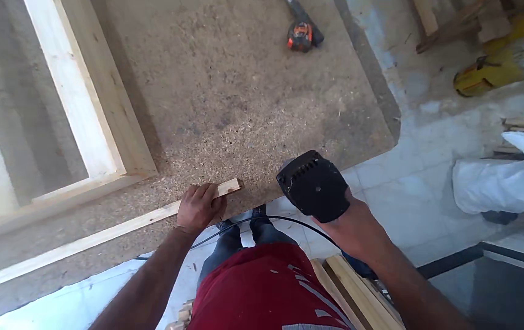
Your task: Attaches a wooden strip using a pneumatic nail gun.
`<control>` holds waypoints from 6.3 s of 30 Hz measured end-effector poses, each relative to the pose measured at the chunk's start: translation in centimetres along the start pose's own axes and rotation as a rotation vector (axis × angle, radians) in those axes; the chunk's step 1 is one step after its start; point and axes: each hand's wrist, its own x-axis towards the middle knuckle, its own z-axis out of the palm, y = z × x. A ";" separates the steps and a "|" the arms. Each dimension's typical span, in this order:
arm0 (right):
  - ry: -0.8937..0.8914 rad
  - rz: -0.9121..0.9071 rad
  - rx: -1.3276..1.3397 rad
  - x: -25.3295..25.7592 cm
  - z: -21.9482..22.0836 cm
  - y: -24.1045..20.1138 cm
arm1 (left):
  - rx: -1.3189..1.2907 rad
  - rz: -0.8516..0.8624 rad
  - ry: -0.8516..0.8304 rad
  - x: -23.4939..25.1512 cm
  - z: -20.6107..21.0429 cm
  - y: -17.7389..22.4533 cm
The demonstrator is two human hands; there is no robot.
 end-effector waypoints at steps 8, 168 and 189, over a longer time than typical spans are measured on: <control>-0.028 -0.132 0.118 0.8 0.6 0.8 | 0.043 -0.043 0.055 0.1 0.5 0.4; -0.217 -0.054 0.297 -18.5 37.9 -49.8 | -0.276 -0.292 0.073 -38.1 -16.7 -48.1; -0.353 -0.177 0.297 -20.4 40.3 -50.5 | -0.216 -0.205 -0.093 -40.9 -20.7 -52.5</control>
